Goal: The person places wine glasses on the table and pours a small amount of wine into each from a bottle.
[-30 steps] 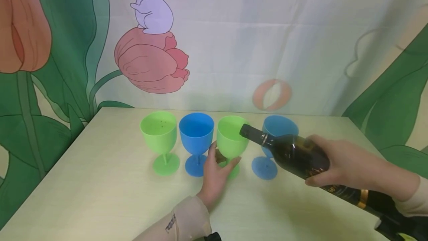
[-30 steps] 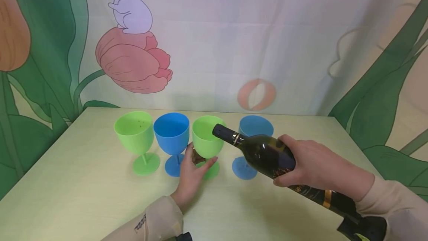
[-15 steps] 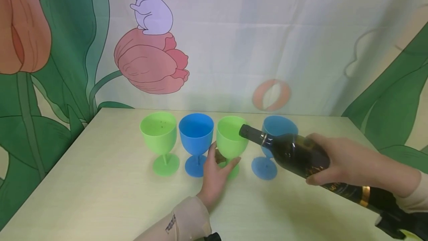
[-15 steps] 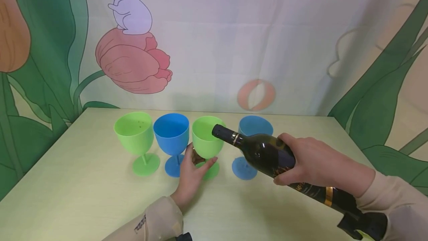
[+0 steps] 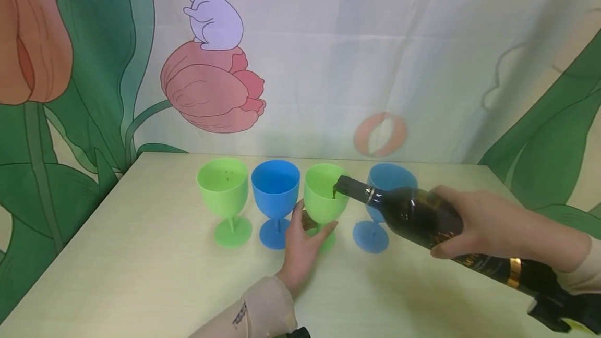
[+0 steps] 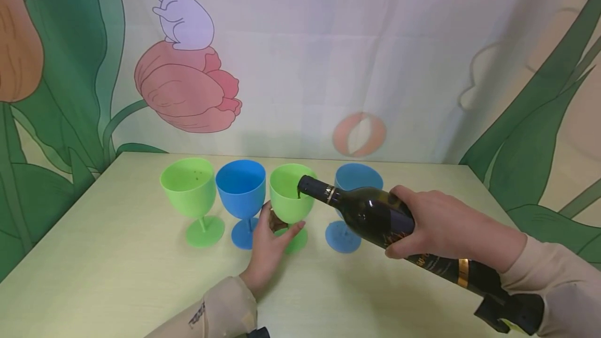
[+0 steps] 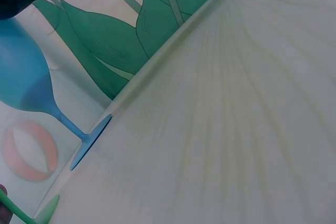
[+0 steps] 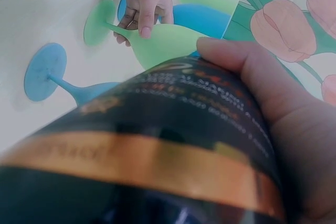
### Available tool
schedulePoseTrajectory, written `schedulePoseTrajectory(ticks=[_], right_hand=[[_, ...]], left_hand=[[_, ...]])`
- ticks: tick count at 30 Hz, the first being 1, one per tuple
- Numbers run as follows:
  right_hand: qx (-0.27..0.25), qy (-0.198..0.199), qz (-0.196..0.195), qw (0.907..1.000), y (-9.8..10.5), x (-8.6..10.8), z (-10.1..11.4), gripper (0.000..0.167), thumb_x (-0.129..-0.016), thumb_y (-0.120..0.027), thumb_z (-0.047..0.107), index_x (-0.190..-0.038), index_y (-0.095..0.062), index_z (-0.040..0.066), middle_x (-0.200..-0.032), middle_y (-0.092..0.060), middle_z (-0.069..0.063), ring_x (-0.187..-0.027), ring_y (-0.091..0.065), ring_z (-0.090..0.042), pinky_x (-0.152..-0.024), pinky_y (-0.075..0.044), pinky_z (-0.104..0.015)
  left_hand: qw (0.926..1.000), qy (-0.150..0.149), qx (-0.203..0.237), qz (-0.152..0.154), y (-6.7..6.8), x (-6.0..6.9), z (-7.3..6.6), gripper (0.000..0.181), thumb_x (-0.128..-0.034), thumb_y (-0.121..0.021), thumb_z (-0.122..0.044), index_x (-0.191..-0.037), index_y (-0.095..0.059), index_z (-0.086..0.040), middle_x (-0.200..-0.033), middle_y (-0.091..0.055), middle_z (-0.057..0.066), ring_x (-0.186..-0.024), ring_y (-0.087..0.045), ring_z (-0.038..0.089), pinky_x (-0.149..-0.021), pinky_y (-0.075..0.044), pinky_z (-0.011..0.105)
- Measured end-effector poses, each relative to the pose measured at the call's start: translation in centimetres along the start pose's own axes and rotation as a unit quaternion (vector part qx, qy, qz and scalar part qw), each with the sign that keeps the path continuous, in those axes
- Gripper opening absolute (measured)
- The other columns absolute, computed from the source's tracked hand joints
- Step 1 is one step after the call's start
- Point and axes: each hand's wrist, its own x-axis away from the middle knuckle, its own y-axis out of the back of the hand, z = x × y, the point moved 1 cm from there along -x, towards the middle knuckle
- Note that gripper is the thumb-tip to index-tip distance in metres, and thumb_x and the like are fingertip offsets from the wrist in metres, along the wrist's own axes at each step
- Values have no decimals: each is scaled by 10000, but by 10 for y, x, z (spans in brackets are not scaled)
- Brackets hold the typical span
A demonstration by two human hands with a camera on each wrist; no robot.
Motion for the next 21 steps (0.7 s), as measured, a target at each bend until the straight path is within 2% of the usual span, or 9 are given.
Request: schedulePoseTrajectory(ticks=[9,21], right_hand=[[-180,-159,214,9995,1,-1,1,759,-645,-813,497,-1219,-493,120,-840,-623,41,-713,-542,-99,-557,-448,-252],[-59,-58,120,9999,2,-1,0,751,-641,-814,506,-1209,-500,129,-825,-617,50,-705,-533,-91,-551,-437,-239]], left_hand=[[10000,-2,65,-12,0,0,1,685,-800,-775,-346,-1377,-407,-302,-1108,-601,-11,-1016,-555,159,-937,-472,373],[10000,-35,59,38,0,0,1,678,-812,-763,-350,-1381,-400,-284,-1121,-600,6,-1017,-549,169,-932,-475,382]])
